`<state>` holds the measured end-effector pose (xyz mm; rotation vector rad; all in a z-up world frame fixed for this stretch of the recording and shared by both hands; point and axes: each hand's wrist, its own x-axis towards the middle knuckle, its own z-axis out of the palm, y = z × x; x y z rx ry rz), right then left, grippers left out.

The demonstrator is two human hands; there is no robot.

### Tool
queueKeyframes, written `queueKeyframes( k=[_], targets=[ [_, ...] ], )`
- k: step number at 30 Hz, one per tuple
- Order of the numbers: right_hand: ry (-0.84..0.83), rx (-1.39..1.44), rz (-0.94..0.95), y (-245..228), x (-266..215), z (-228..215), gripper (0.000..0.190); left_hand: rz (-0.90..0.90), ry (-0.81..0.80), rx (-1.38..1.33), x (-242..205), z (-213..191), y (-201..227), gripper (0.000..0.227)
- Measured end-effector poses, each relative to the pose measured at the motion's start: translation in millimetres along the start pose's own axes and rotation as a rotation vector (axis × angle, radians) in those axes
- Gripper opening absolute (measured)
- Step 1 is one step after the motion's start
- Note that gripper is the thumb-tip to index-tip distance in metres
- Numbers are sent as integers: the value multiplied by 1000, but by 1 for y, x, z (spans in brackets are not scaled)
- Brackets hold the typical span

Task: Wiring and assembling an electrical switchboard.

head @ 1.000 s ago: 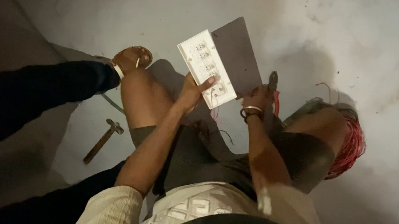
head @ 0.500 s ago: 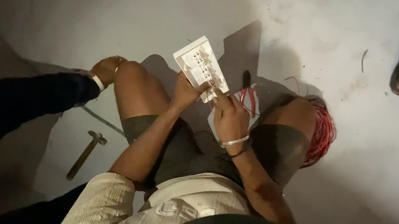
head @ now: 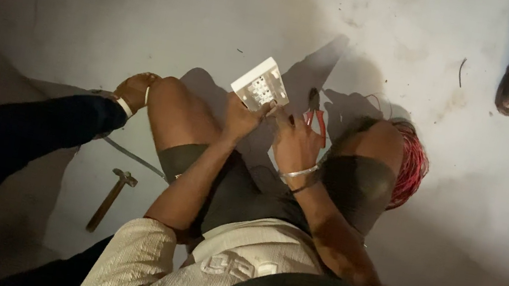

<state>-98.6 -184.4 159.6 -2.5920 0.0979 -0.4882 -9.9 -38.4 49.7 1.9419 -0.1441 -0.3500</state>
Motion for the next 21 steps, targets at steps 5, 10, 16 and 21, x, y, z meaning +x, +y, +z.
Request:
queueKeyframes(
  k=[5, 10, 16, 21],
  targets=[
    [-236, 184, 306, 19, -10, 26, 22, 82, 90, -130, -8, 1, -2, 25],
    [96, 73, -20, 9, -5, 11, 14, 20, 69, -24, -7, 10, -27, 29],
    [-158, 257, 275, 29, -17, 26, 43, 147, 81, -55, -7, 12, -3, 24],
    [-118, 367, 390, 37, -17, 33, 44, 51, 13, -126, 2, 18, -17, 21]
  ],
)
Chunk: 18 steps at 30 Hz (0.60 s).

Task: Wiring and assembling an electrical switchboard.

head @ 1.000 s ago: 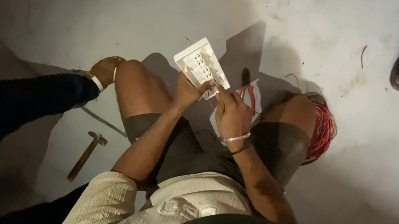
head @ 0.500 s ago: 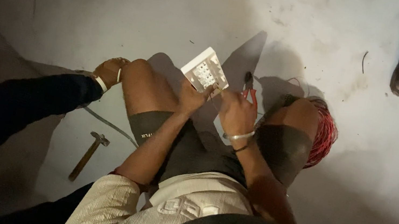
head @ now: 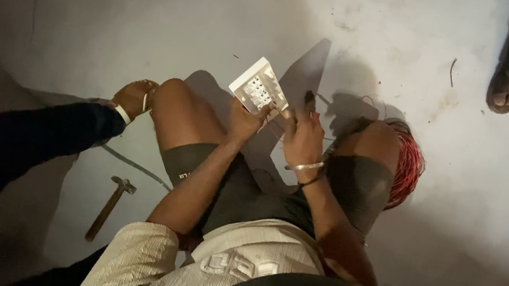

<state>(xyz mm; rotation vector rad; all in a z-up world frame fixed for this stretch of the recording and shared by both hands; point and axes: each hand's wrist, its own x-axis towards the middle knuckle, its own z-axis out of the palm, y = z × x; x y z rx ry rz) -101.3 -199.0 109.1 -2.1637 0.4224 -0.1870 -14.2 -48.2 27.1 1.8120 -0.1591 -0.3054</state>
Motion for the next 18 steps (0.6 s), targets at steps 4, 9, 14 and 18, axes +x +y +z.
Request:
queueKeyframes(
  k=[4, 9, 14, 18],
  targets=[
    [31, -76, -126, 8, -2, 7, 22, 20, 63, 42, -1, 2, -4, 22],
    [91, -4, -151, -3, 3, -2, 41, 114, 79, 50, 3, 4, -11, 20],
    [169, -13, -184, -33, 6, -18, 51, -26, 52, 122, 7, 4, -35, 28],
    [-147, 121, 386, -6, 11, -1, 44, -1, 93, -6, 5, 4, -2, 30]
  ],
)
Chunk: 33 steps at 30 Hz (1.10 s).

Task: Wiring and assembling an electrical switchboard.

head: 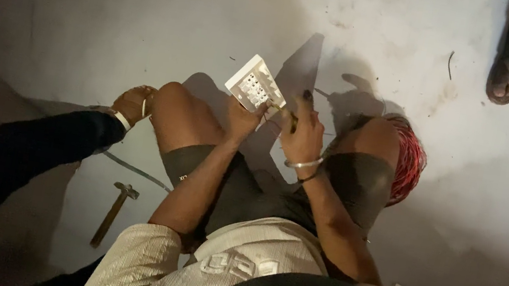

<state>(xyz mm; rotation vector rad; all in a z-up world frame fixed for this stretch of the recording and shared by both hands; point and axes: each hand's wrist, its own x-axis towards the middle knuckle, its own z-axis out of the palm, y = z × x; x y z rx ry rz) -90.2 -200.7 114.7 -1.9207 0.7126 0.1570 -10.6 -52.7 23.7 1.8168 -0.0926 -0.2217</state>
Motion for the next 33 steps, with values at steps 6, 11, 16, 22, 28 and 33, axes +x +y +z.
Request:
queueKeyframes(
  k=[6, 11, 16, 22, 28, 33],
  targets=[
    [202, -101, -505, -2, -3, 3, 47, 39, -28, -114, 5, -1, -5, 29],
    [28, -413, -224, 6, 7, 8, 28, 121, 6, 166, 2, -1, -2, 20],
    [310, -304, -576, 0, -2, 4, 31, 118, -77, 53, 3, -3, 4, 18],
    [161, -148, -332, 19, 8, 10, 37, 43, -4, 46, 6, 4, -24, 28],
    [284, -99, -483, -6, -1, -2, 46, 74, -22, 42, 6, 0, -19, 32],
    [13, -120, -55, -8, 4, -2, 48, -168, -34, 81, 9, 0, -27, 31]
  ],
)
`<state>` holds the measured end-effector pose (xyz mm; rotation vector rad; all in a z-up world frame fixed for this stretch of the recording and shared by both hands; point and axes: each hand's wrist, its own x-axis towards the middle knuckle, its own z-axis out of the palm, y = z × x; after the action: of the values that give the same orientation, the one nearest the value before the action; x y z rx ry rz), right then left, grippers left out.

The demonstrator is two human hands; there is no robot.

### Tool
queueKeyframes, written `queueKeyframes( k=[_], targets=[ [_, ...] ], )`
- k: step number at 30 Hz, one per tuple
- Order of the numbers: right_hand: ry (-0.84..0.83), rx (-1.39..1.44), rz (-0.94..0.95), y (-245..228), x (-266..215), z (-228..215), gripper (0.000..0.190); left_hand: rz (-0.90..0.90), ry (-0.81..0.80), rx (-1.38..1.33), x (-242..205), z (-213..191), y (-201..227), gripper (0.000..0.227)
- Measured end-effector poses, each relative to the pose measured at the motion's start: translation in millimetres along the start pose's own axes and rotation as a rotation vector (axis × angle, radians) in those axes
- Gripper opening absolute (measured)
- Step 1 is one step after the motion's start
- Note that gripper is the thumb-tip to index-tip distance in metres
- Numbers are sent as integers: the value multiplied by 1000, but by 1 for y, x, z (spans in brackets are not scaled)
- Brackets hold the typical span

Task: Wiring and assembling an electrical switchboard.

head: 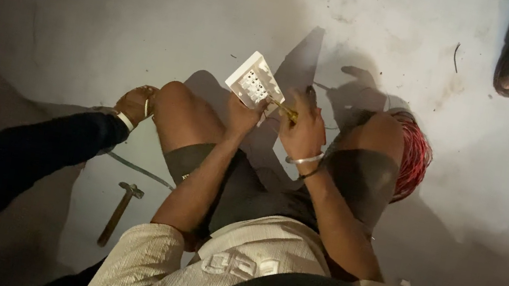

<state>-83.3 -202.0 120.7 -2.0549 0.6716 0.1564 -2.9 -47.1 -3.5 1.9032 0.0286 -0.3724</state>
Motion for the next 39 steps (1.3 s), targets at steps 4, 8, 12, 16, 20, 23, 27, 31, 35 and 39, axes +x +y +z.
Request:
queueKeyframes(
  k=[4, 8, 12, 16, 20, 23, 27, 31, 35, 39],
  targets=[
    [279, -147, -421, 1, -5, -1, 47, 224, 55, -60, -3, 0, 7, 29],
    [25, -222, -307, -3, -3, -7, 28, 46, 1, -38, -3, -2, 14, 24],
    [4, -318, -479, 48, 3, 0, 30, -30, 77, 39, 15, -7, -8, 41],
    [179, 119, -307, 88, 1, -6, 16, -51, 314, -364, 17, -21, 11, 39],
    [183, 425, -261, 124, -2, 25, 27, -85, 343, -678, 24, -20, -2, 41],
    [111, 779, 141, 76, -14, 37, 30, -120, 308, -619, 17, -12, 4, 44],
    [275, 586, -87, 55, 0, 54, 29, -31, 339, -373, 6, -4, 6, 49],
    [418, 585, -325, 60, 24, 63, 24, -61, 129, -552, 4, -3, -2, 45],
    [555, 544, -496, 5, 0, 26, 36, -228, 103, -763, 8, -7, -7, 55],
    [537, 463, -388, 43, -6, 45, 18, -97, 81, -932, 13, -5, -16, 53]
  ],
)
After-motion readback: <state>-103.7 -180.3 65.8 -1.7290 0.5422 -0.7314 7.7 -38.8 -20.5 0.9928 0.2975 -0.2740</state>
